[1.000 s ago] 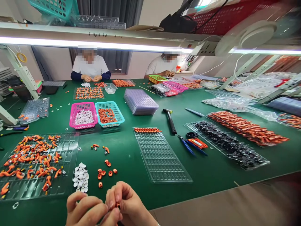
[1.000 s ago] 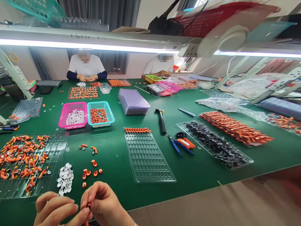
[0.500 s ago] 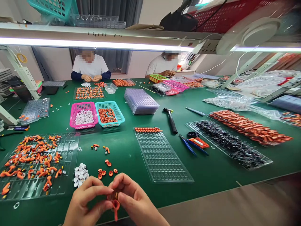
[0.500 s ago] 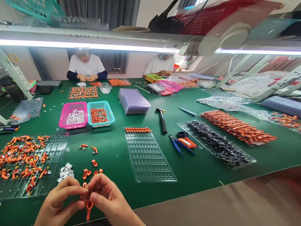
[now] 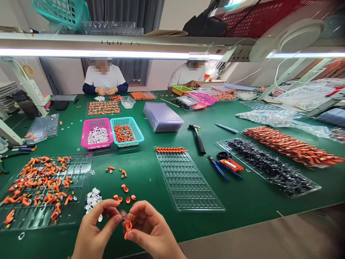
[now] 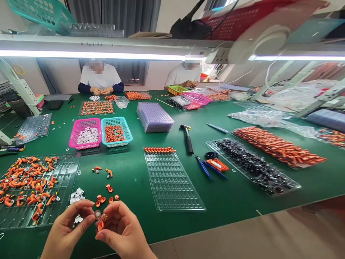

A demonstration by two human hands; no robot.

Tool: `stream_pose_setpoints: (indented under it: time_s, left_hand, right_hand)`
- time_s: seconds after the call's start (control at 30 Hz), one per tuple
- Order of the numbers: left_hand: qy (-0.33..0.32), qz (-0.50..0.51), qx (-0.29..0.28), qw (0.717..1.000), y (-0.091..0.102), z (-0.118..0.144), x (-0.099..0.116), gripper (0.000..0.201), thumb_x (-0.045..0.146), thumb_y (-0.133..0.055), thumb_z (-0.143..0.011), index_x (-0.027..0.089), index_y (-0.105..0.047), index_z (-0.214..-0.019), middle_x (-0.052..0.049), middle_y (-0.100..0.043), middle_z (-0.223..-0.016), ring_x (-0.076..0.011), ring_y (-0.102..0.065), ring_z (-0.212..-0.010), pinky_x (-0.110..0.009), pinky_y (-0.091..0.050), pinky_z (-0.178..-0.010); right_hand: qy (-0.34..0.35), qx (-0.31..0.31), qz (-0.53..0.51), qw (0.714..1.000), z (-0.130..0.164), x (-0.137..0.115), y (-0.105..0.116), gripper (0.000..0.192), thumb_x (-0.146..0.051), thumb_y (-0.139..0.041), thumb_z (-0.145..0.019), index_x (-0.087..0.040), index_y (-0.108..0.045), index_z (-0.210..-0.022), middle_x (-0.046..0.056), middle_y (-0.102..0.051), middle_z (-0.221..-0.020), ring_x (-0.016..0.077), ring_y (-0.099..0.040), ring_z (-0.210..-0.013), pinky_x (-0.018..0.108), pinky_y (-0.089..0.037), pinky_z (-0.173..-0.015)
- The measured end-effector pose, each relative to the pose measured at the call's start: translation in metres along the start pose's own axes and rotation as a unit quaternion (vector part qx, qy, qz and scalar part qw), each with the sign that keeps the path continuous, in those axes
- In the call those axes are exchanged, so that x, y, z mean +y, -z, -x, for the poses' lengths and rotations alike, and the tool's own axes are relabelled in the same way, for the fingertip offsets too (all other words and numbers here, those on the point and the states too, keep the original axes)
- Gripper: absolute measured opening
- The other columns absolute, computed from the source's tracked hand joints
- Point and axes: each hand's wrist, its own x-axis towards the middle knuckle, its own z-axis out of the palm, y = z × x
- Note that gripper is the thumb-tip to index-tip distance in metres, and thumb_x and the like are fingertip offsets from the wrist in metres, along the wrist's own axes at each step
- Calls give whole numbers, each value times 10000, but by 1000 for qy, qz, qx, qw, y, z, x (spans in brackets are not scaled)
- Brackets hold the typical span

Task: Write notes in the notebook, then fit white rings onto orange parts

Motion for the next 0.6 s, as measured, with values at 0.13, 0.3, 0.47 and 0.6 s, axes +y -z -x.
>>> stream_pose_setpoints:
  time_s: [0.13, 0.3, 0.47, 0.6]
  left_hand:
    - [-100, -77, -48, 991, 0, -4, 10, 108, 233, -706, -843, 278, -718, -940, 15, -681, -786, -137, -657, -708, -205, -544, -659]
    - [-119, -98, -49, 987, -9, 0, 13, 177, 155, -664, -843, 287, -710, -951, 9, -621, -803, -141, -620, -719, -226, -513, -658]
    - [-117, -86, -28, 989, -17, 3, 11, 124, 160, -714, -798, 259, -648, -832, 29, -633, -781, -138, -616, -706, -220, -497, -660]
    - [-118, -84, -16, 989, -19, 3, 11, 158, 132, -668, -818, 277, -631, -870, 50, -653, -770, -126, -621, -690, -206, -495, -655]
  right_hand:
    - [45, 29, 155, 986, 3, 5, 2, 258, -165, -843, -701, -204, -651, -869, -8, -700, -799, 122, -655, -725, 208, -534, -697]
    - [141, 39, 272, 951, 3, 13, 5, 171, -183, -711, -827, -247, -627, -961, 2, -696, -867, 137, -676, -758, 214, -548, -712]
    - [203, 71, 247, 945, 2, 28, 2, 204, -285, -707, -835, -272, -619, -1018, 12, -696, -881, 152, -691, -762, 214, -570, -691]
    - [225, 106, 269, 931, 3, 37, 0, 155, -294, -658, -873, -279, -619, -1022, 15, -705, -891, 159, -704, -766, 233, -575, -715]
